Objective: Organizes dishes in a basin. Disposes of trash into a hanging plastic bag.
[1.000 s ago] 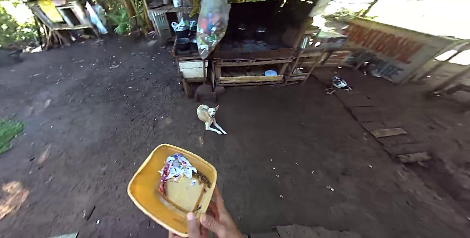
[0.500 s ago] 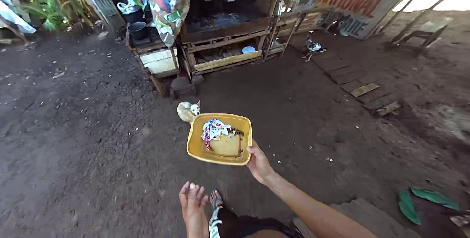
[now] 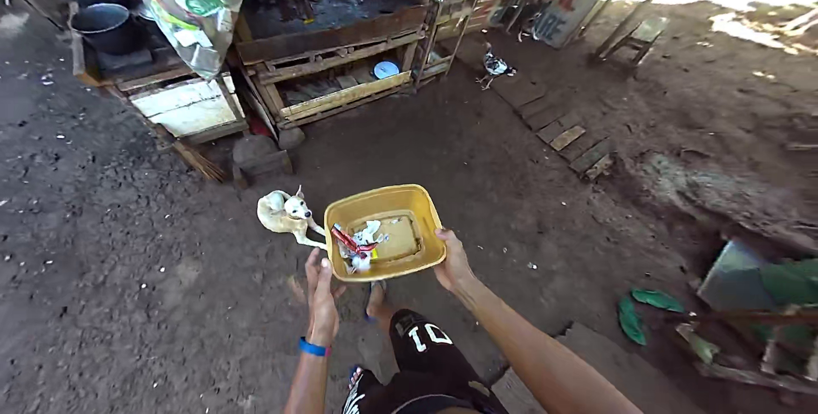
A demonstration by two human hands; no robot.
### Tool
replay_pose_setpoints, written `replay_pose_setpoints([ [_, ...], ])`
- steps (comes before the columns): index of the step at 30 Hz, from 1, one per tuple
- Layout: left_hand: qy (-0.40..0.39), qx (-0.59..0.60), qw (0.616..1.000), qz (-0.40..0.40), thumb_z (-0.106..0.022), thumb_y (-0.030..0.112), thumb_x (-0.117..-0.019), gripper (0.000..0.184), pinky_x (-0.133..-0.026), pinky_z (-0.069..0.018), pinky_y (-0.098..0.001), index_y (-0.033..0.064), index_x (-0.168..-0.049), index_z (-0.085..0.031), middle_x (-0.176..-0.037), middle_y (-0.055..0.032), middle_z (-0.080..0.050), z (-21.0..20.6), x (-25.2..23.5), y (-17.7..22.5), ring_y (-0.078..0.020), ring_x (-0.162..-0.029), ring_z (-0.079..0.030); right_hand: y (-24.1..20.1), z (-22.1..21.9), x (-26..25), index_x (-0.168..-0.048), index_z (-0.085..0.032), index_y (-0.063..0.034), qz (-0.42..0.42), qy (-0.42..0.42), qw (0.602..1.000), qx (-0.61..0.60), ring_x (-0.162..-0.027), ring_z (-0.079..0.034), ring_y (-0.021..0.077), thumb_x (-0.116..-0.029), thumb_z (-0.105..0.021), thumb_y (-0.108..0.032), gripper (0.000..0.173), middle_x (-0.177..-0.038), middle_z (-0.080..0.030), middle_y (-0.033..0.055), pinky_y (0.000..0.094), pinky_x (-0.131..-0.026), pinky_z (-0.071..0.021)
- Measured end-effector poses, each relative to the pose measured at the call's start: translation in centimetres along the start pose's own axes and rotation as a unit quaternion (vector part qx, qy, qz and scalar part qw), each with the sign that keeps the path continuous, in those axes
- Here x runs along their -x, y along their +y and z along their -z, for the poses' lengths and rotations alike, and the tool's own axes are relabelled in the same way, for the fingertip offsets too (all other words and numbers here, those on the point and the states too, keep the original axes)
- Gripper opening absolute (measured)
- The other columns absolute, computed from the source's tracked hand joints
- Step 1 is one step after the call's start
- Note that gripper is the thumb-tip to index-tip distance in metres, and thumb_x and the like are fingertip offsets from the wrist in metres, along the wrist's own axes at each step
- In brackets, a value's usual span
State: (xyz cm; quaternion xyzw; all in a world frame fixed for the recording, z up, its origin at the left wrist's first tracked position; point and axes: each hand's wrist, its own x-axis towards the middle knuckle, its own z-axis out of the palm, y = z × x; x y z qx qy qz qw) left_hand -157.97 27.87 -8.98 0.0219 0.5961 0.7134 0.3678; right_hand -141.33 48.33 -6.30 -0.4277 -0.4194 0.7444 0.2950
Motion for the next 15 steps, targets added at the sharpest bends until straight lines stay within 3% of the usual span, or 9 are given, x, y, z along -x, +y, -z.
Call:
replay_pose_setpoints([
  [2, -0.004, 0.018, 1.0, -0.005, -0.059, 0.059, -0.0936, 0.082, -0.087, -0.0596, -0.0506, 0.02, -0.16, -0.029, -0.144, -0.0144, -0.055, -2.0, -4.5, -0.1, -0.0302, -0.12, -0.062, -0.3, -0.4, -4.7, -0.129, -0.057, -0.0006, -0.013, -0.014, 1.0, -0.006, -0.101, -0.07, 0.0256, -0.0935, -0.053, -0.037, 0.051, -0.111, -0.071, 0.0162, 0.0455, -0.087, -0.0604],
  [3, -0.012, 0.032, 0.999, -0.02, -0.063, 0.056, -0.0929, 0.087, -0.095, -0.0588, -0.0482, 0.0157, -0.16, -0.026, -0.146, -0.0146, -0.055, -2.9, -6.8, 0.0, -0.0281, -0.124, -0.062, -0.6, -0.7, -7.2, -0.128, -0.058, -0.0014, -0.021, -0.027, 0.999, -0.011, -0.099, -0.071, 0.0251, -0.0913, -0.054, -0.039, 0.052, -0.109, -0.071, 0.0156, 0.0448, -0.086, -0.0608],
  [6, 0.046, 0.025, 0.998, -0.027, -0.068, 0.04, -0.0929, 0.084, -0.102, -0.0558, -0.0465, 0.0122, -0.16, -0.027, -0.147, -0.0149, -0.054, -5.4, -12.7, 1.8, -0.0258, -0.127, -0.061, -1.5, -3.1, -14.7, -0.133, -0.056, -0.0036, -0.049, -0.083, 0.995, -0.027, -0.1, -0.071, 0.0238, -0.0896, -0.058, -0.042, 0.058, -0.111, -0.071, 0.0142, 0.0436, -0.087, -0.0607],
  [10, 0.132, -0.002, 0.991, 0.007, -0.059, 0.031, -0.1014, 0.068, -0.101, -0.0545, -0.0505, 0.0121, -0.16, -0.029, -0.146, -0.0184, -0.054, -7.1, -18.1, 6.2, -0.0296, -0.125, -0.061, -2.8, -6.6, -21.1, -0.156, -0.028, -0.009, -0.085, -0.188, 0.978, -0.019, -0.112, -0.068, 0.0226, -0.0816, -0.075, -0.047, 0.096, -0.129, -0.065, 0.0122, 0.0438, -0.095, -0.059],
  [12, 0.145, 0.009, 0.989, 0.014, -0.053, 0.028, -0.1048, 0.069, -0.107, -0.0487, -0.0517, 0.0098, -0.163, -0.021, -0.152, -0.0226, -0.047, -7.3, -21.1, 8.4, -0.0318, -0.131, -0.055, -3.7, -9.1, -24.5, -0.155, -0.026, -0.0089, -0.092, -0.207, 0.974, -0.012, -0.108, -0.069, 0.0222, -0.0813, -0.075, -0.032, 0.092, -0.126, -0.065, 0.0121, 0.0435, -0.092, -0.0596],
  [15, 0.114, 0.038, 0.992, 0.03, -0.038, 0.034, -0.1104, 0.061, -0.11, -0.0468, -0.0501, 0.0076, -0.162, -0.018, -0.152, -0.0219, -0.046, -7.0, -25.9, 9.2, -0.0291, -0.134, -0.053, -6.4, -12.3, -28.9, -0.151, -0.036, -0.0078, -0.149, -0.165, 0.974, 0.03, -0.104, -0.069, 0.0278, -0.0937, -0.06, -0.022, 0.064, -0.122, -0.066, 0.0173, 0.0473, -0.087, -0.0598],
])
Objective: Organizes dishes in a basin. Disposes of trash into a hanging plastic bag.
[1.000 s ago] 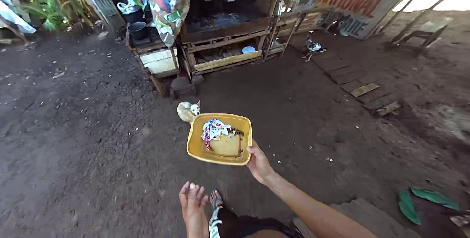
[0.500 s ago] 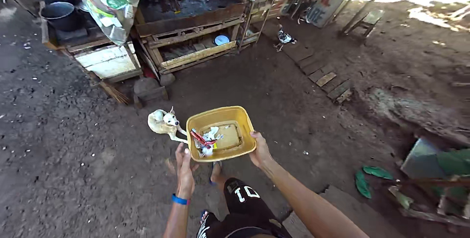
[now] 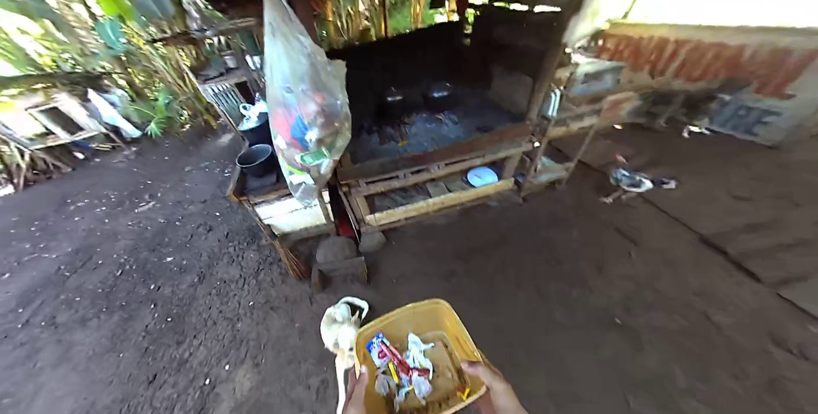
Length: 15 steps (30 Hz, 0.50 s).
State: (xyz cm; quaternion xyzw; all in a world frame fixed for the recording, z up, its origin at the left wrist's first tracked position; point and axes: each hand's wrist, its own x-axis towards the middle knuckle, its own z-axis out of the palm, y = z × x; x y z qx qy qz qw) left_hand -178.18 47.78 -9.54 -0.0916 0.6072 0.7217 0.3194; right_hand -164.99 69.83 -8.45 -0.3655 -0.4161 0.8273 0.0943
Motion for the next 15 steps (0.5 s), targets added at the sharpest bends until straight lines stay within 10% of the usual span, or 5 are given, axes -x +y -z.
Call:
replay_pose_setpoints([
  [8, 0.057, -0.078, 0.994, -0.048, -0.048, 0.038, -0.1077, 0.052, -0.084, -0.0564, -0.0554, 0.0064, -0.15, -0.046, -0.13, -0.0263, -0.06, -4.5, -14.0, 4.6, -0.0384, -0.107, -0.065, -11.9, 2.2, -11.4, -0.139, -0.052, -0.011, 0.01, 0.122, 0.992, -0.029, -0.102, -0.07, 0.0245, -0.1073, -0.041, -0.049, 0.05, -0.118, -0.069, 0.0124, 0.0454, -0.084, -0.0598],
  [15, 0.059, -0.285, 0.87, -0.398, -0.069, 0.033, -0.095, 0.053, -0.085, -0.0628, -0.041, 0.0087, -0.141, -0.057, -0.128, -0.0107, -0.065, -10.7, -29.4, 25.9, -0.0197, -0.102, -0.07, -31.8, 2.3, -27.6, -0.139, -0.055, -0.0188, 0.161, 0.128, 0.978, 0.031, -0.097, -0.072, 0.0277, -0.0997, -0.044, -0.067, 0.063, -0.115, -0.071, 0.0109, 0.0506, -0.078, -0.0612],
])
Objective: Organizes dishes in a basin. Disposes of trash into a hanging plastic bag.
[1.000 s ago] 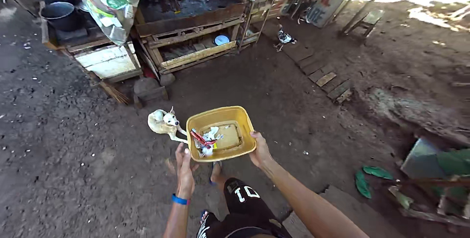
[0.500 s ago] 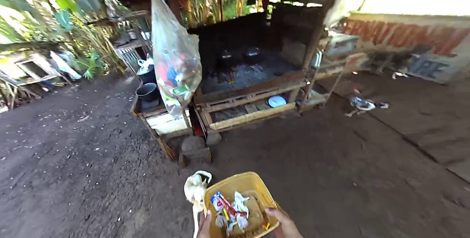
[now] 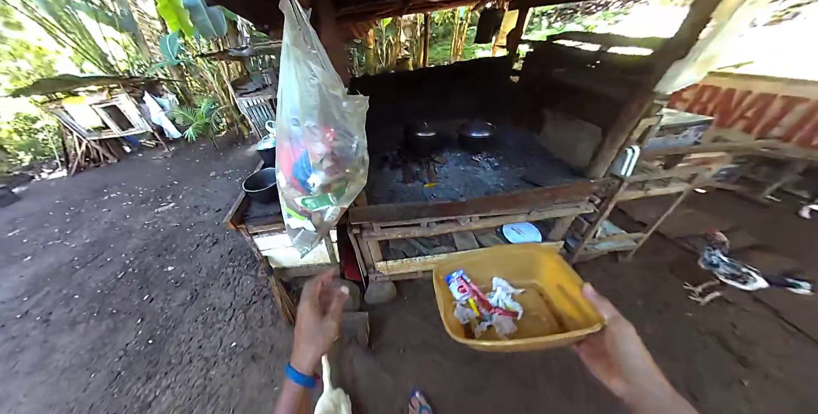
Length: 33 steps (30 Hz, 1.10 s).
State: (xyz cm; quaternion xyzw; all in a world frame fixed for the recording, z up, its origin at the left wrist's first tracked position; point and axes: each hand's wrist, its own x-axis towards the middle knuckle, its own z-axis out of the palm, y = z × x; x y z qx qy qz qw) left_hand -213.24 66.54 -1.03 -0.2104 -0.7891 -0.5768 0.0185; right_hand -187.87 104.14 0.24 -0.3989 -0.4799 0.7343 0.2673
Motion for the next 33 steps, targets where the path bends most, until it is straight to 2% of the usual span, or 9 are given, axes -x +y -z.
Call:
replay_pose_setpoints([
  [5, 0.088, -0.195, 0.955, -0.204, -0.064, 0.018, -0.0945, 0.054, -0.079, -0.0626, -0.0465, 0.0141, -0.147, -0.053, -0.134, -0.0188, -0.058, 3.1, -19.6, 12.6, -0.0259, -0.098, -0.07, -18.2, -13.6, -11.9, -0.143, -0.051, -0.0203, 0.162, -0.082, 0.983, -0.021, -0.107, -0.069, 0.0249, -0.1008, -0.049, -0.059, 0.058, -0.124, -0.068, 0.0068, 0.0503, -0.086, -0.0603],
  [9, 0.073, -0.403, 0.89, -0.202, -0.065, 0.005, -0.0893, 0.085, -0.064, -0.0572, -0.0646, 0.0399, -0.159, -0.031, -0.153, -0.0273, -0.036, 5.0, -32.9, 20.7, -0.044, -0.082, -0.068, -29.3, -25.6, -15.4, -0.147, -0.047, -0.0242, 0.257, -0.205, 0.942, -0.065, -0.113, -0.067, 0.0251, -0.1041, -0.045, -0.055, 0.053, -0.13, -0.066, 0.0048, 0.0509, -0.09, -0.0591],
  [11, 0.022, -0.491, 0.852, -0.181, -0.074, 0.008, -0.0861, 0.068, -0.069, -0.0546, -0.0727, 0.0346, -0.146, -0.054, -0.148, -0.0279, -0.044, 5.8, -37.5, 22.5, -0.0502, -0.089, -0.067, -33.3, -31.9, -15.4, -0.147, -0.049, -0.0233, 0.267, -0.232, 0.931, -0.086, -0.117, -0.067, 0.0249, -0.1026, -0.046, -0.06, 0.057, -0.131, -0.066, 0.0044, 0.0523, -0.093, -0.0588],
  [13, -0.018, -0.566, 0.803, -0.185, -0.076, 0.015, -0.0882, 0.022, -0.074, -0.0541, -0.0728, 0.0133, -0.11, -0.075, -0.118, -0.0249, -0.064, 7.1, -39.7, 23.8, -0.0476, -0.095, -0.067, -36.1, -38.6, -15.4, -0.143, -0.055, -0.0177, 0.289, -0.242, 0.922, -0.09, -0.116, -0.067, 0.0243, -0.0993, -0.052, -0.061, 0.062, -0.127, -0.068, 0.0065, 0.0513, -0.094, -0.0592],
  [16, -0.027, -0.617, 0.759, -0.206, -0.077, 0.015, -0.0897, 0.006, -0.077, -0.0561, -0.067, 0.0088, -0.09, -0.076, -0.099, -0.0173, -0.069, 9.0, -39.5, 26.5, -0.0413, -0.094, -0.068, -35.7, -48.6, -13.9, -0.141, -0.059, -0.0166, 0.42, -0.203, 0.882, 0.066, -0.119, -0.064, 0.029, -0.089, -0.064, -0.066, 0.072, -0.131, -0.065, 0.0137, 0.0553, -0.095, -0.0556],
  [19, -0.01, -0.628, 0.751, -0.206, -0.079, 0.012, -0.0885, 0.003, -0.08, -0.0567, -0.0638, 0.0103, -0.087, -0.076, -0.094, -0.0146, -0.07, 10.9, -38.9, 27.7, -0.0373, -0.092, -0.069, -30.8, -55.0, -11.2, -0.152, -0.051, -0.0247, 0.525, -0.274, 0.734, 0.331, -0.126, -0.054, 0.0456, -0.0749, -0.071, -0.075, 0.095, -0.143, -0.052, 0.0272, 0.0683, -0.097, -0.0482],
  [25, 0.043, -0.564, 0.794, -0.221, -0.079, 0.006, -0.0871, 0.009, -0.087, -0.0552, -0.06, 0.0101, -0.096, -0.079, -0.1, -0.0126, -0.074, 15.2, -37.5, 29.0, -0.0316, -0.094, -0.071, -29.3, -59.0, -16.4, -0.145, -0.06, -0.0318, 0.723, -0.348, 0.522, 0.29, -0.135, -0.045, 0.0391, -0.0735, -0.074, -0.067, 0.081, -0.15, -0.046, 0.0209, 0.0593, -0.107, -0.0422],
  [30, 0.074, -0.58, 0.799, -0.143, -0.075, 0.009, -0.0906, 0.01, -0.092, -0.0524, -0.0603, 0.0113, -0.099, -0.08, -0.104, -0.0127, -0.074, 13.8, -36.0, 31.2, -0.0324, -0.099, -0.07, -29.8, -58.1, -20.0, -0.145, -0.059, -0.0321, 0.795, -0.394, 0.413, 0.205, -0.141, -0.042, 0.0376, -0.071, -0.078, -0.055, 0.08, -0.154, -0.043, 0.0206, 0.0552, -0.112, -0.0405],
  [33, 0.062, -0.602, 0.785, -0.135, -0.075, 0.007, -0.0902, 0.01, -0.092, -0.0518, -0.06, 0.0109, -0.098, -0.08, -0.101, -0.0131, -0.074, 12.8, -35.8, 32.2, -0.0326, -0.098, -0.069, -30.4, -57.7, -21.2, -0.144, -0.061, -0.0277, 0.802, -0.355, 0.463, 0.131, -0.14, -0.043, 0.0388, -0.0704, -0.078, -0.052, 0.079, -0.151, -0.045, 0.0228, 0.0546, -0.112, -0.0418],
])
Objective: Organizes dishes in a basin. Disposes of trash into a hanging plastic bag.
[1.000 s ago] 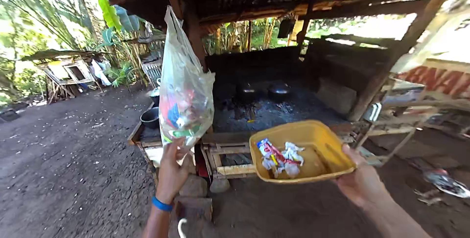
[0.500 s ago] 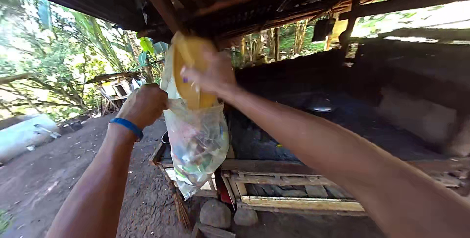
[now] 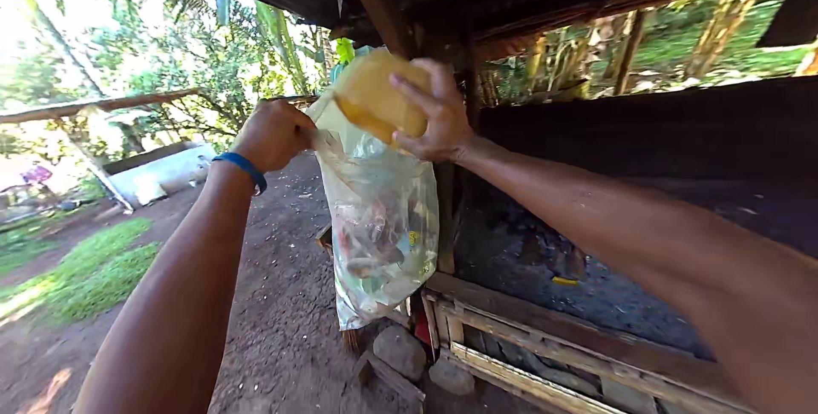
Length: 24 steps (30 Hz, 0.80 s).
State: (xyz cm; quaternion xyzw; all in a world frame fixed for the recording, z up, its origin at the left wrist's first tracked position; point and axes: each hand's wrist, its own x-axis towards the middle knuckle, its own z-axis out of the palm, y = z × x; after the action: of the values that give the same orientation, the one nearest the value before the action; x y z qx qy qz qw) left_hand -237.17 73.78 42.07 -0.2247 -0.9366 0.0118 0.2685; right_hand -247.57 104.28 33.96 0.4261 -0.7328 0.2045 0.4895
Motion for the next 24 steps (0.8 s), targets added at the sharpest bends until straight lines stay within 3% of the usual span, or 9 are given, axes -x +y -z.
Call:
replay_pose_setpoints([
  [3, -0.029, -0.031, 0.999, 0.019, -0.077, 0.011, -0.09, 0.006, -0.09, -0.0523, -0.059, 0.0118, -0.095, -0.08, -0.099, -0.012, -0.074, 0.3, -0.1, 1.5, -0.031, -0.096, -0.07, 0.7, 1.0, 1.2, -0.145, -0.06, -0.0279, 0.024, -0.03, 0.999, -0.005, -0.139, -0.043, 0.0399, -0.0698, -0.077, -0.054, 0.082, -0.152, -0.044, 0.0241, 0.0562, -0.111, -0.0402],
  [6, -0.037, -0.041, 0.998, 0.041, -0.076, 0.011, -0.0905, 0.006, -0.089, -0.0531, -0.0581, 0.0114, -0.095, -0.08, -0.097, -0.0123, -0.074, 0.4, -0.2, 3.2, -0.0309, -0.094, -0.07, 0.9, 2.0, 1.5, -0.142, -0.061, -0.0225, 0.01, 0.054, 0.998, -0.008, -0.138, -0.044, 0.0417, -0.0686, -0.079, -0.05, 0.081, -0.15, -0.044, 0.0266, 0.0551, -0.111, -0.043],
  [8, -0.037, -0.049, 0.997, 0.051, -0.075, 0.01, -0.0911, 0.006, -0.088, -0.0532, -0.0579, 0.0115, -0.094, -0.079, -0.096, -0.0117, -0.075, 0.5, 0.0, 4.1, -0.0308, -0.093, -0.07, 1.4, 2.7, 1.4, -0.144, -0.061, -0.0259, 0.034, 0.008, 0.999, -0.016, -0.139, -0.043, 0.0395, -0.0687, -0.079, -0.052, 0.081, -0.152, -0.043, 0.0239, 0.0543, -0.111, -0.0419],
  [11, -0.037, -0.048, 0.995, 0.082, -0.072, 0.007, -0.0913, 0.01, -0.09, -0.0533, -0.0583, 0.012, -0.097, -0.079, -0.098, -0.0113, -0.075, 0.7, 0.2, 5.9, -0.0308, -0.095, -0.071, 1.4, 3.1, 1.3, -0.141, -0.062, -0.022, 0.034, 0.084, 0.996, -0.02, -0.137, -0.044, 0.0435, -0.0676, -0.079, -0.05, 0.08, -0.15, -0.044, 0.0276, 0.0567, -0.109, -0.043],
  [13, -0.04, -0.043, 0.991, 0.122, -0.072, 0.007, -0.0913, 0.013, -0.09, -0.054, -0.0587, 0.0132, -0.1, -0.079, -0.099, -0.0113, -0.075, 0.7, 0.8, 7.3, -0.0314, -0.096, -0.071, 1.8, 3.5, 1.0, -0.142, -0.061, -0.0261, 0.067, 0.035, 0.996, -0.039, -0.139, -0.043, 0.0415, -0.0678, -0.079, -0.051, 0.08, -0.152, -0.043, 0.025, 0.0569, -0.111, -0.0414],
  [16, -0.047, -0.011, 0.987, 0.156, -0.075, 0.003, -0.0869, 0.042, -0.096, -0.0525, -0.0586, 0.015, -0.127, -0.071, -0.116, -0.0177, -0.071, 0.8, 2.5, 9.0, -0.0362, -0.107, -0.068, 2.7, 4.1, 0.7, -0.141, -0.062, -0.0206, 0.015, 0.117, 0.991, -0.07, -0.14, -0.042, 0.0416, -0.0734, -0.077, -0.052, 0.076, -0.151, -0.044, 0.0262, 0.0567, -0.112, -0.0413],
  [19, -0.052, 0.025, 0.981, 0.183, -0.082, 0.005, -0.0828, 0.075, -0.088, -0.0591, -0.0566, 0.0239, -0.149, -0.053, -0.135, -0.0231, -0.057, 1.5, 5.9, 11.0, -0.0389, -0.105, -0.068, 3.9, 5.3, 0.9, -0.144, -0.059, -0.014, -0.058, 0.172, 0.976, -0.119, -0.14, -0.043, 0.039, -0.078, -0.077, -0.049, 0.077, -0.151, -0.044, 0.0252, 0.0526, -0.114, -0.0406],
  [21, -0.048, 0.024, 0.981, 0.185, -0.087, 0.01, -0.0797, 0.081, -0.087, -0.0588, -0.0562, 0.0256, -0.151, -0.05, -0.139, -0.0228, -0.052, 2.3, 9.2, 11.9, -0.0386, -0.108, -0.065, 5.5, 5.8, 2.0, -0.147, -0.053, -0.0038, -0.108, 0.262, 0.94, -0.191, -0.14, -0.044, 0.0329, -0.0831, -0.078, -0.042, 0.078, -0.15, -0.048, 0.0226, 0.0463, -0.117, -0.0388],
  [24, -0.061, -0.007, 0.974, 0.218, -0.09, 0.02, -0.0787, 0.078, -0.086, -0.058, -0.0624, 0.0298, -0.148, -0.054, -0.15, -0.0169, -0.044, 3.1, 17.1, 13.5, -0.0396, -0.114, -0.062, 6.1, 6.1, 4.9, -0.149, -0.041, 0.0043, -0.21, 0.384, 0.81, -0.391, -0.131, -0.057, 0.0244, -0.0925, -0.069, -0.018, 0.067, -0.143, -0.055, 0.017, 0.0415, -0.109, -0.0517],
])
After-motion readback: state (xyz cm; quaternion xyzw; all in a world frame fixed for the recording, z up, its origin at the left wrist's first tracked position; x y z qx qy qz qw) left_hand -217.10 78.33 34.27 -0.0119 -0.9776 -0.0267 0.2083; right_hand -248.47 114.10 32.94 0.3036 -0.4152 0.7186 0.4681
